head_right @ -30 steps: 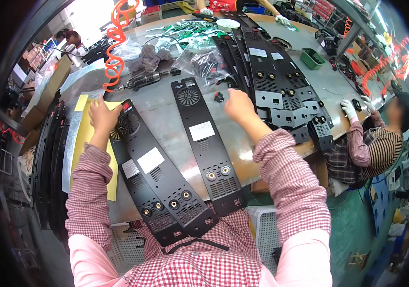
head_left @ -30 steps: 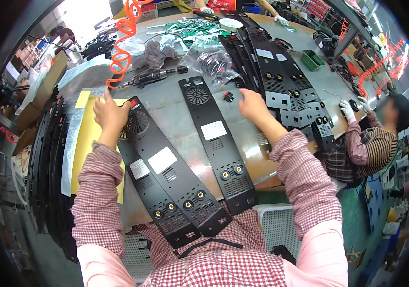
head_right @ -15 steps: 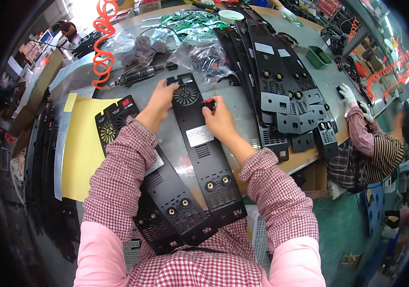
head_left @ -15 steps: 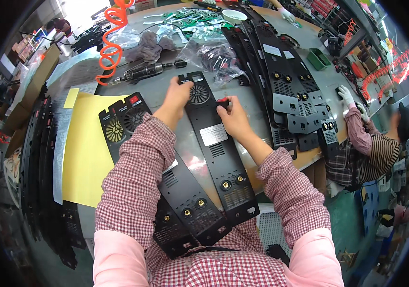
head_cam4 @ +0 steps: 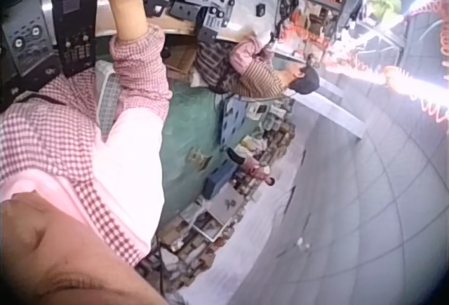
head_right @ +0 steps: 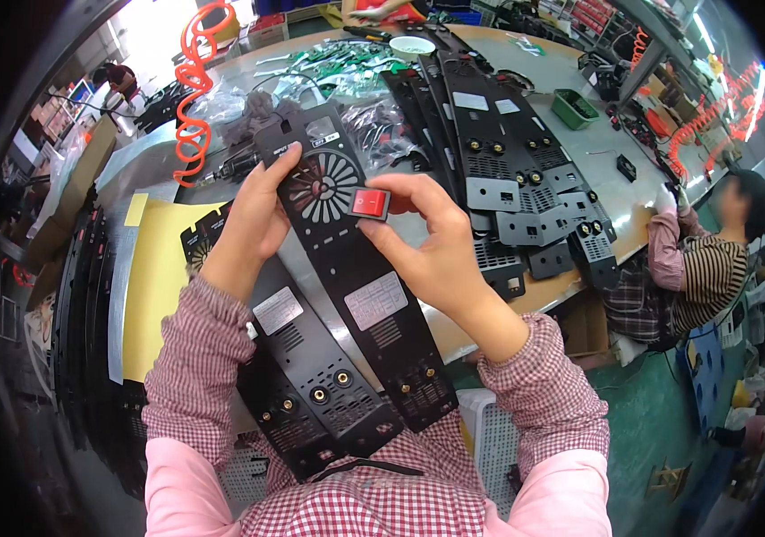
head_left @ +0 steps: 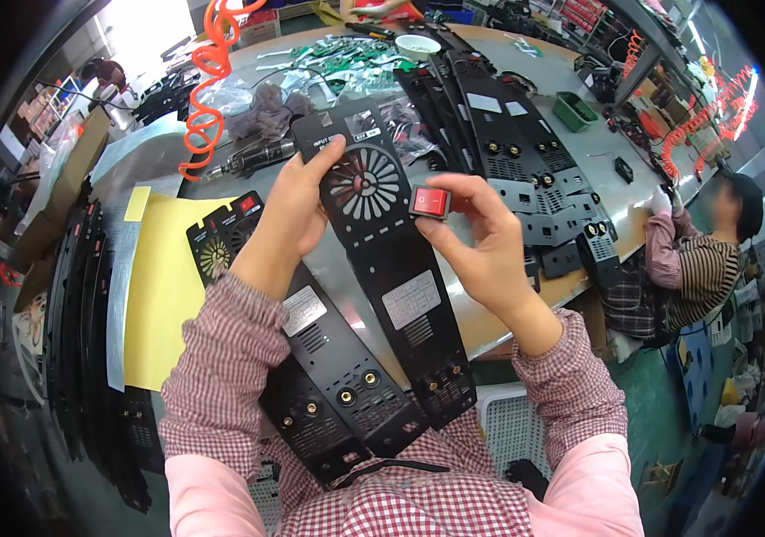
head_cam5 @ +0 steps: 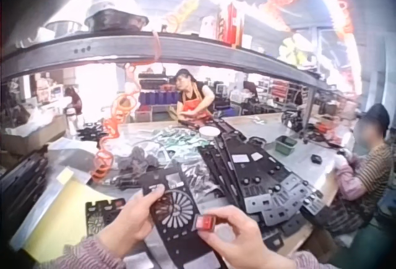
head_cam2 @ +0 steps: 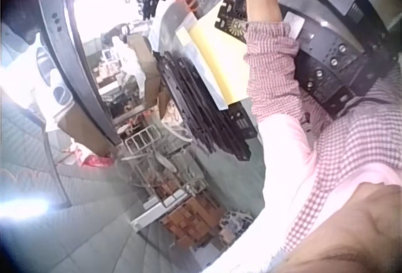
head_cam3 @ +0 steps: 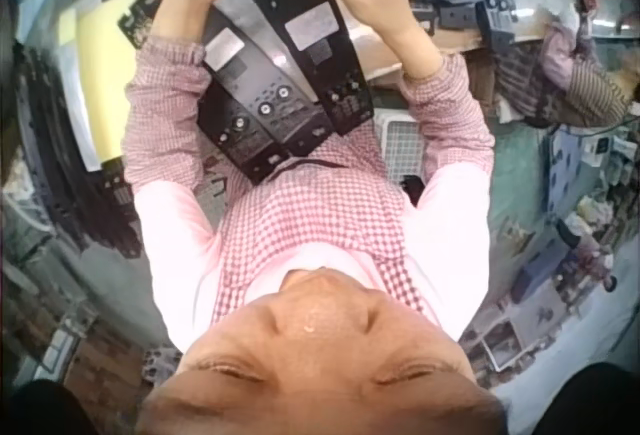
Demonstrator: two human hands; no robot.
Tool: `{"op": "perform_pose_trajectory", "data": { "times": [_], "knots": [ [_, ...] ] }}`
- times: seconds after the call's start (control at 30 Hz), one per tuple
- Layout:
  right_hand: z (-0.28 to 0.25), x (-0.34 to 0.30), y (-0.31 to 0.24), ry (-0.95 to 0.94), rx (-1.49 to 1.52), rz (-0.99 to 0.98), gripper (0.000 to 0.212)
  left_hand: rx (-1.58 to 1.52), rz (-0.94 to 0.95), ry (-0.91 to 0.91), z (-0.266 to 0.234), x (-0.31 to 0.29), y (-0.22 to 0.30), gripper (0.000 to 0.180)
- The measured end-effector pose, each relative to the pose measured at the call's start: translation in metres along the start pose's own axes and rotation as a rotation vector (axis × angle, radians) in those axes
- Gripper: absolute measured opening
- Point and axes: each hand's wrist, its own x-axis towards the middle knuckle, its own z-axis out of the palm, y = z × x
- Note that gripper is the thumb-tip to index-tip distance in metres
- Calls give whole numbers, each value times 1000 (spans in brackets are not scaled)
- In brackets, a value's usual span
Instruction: The person picks up black electronic chassis units from a white basket and places them on a workbench. They peel labels from a yellow backing sheet and apply them to the back of the units. The person then flips the units over to inspect the front panel and switches before placing them back on the table.
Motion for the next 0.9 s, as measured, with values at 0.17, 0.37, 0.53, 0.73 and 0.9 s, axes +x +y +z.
{"op": "perform_pose_trajectory", "data": {
  "times": [0.17, 0.37, 0.53, 0.73, 0.9],
  "knots": [
    [-20, 13, -55, -2, -2, -116, 38, 47, 170, -144, 47, -51, 27, 21],
    [-35, 40, -108, 100, -236, -448, 36, 172, 352, -200, 89, -98, 55, 28],
    [-51, 57, -129, 66, -569, -624, 38, 210, 403, -214, 100, -113, 51, 32],
    [-66, 56, -136, -78, -649, -626, 37, 183, 345, -256, 94, -111, 44, 33],
    [-70, 58, -140, -161, -656, -623, 37, 170, 318, -274, 96, -115, 43, 37]
  ]
}}
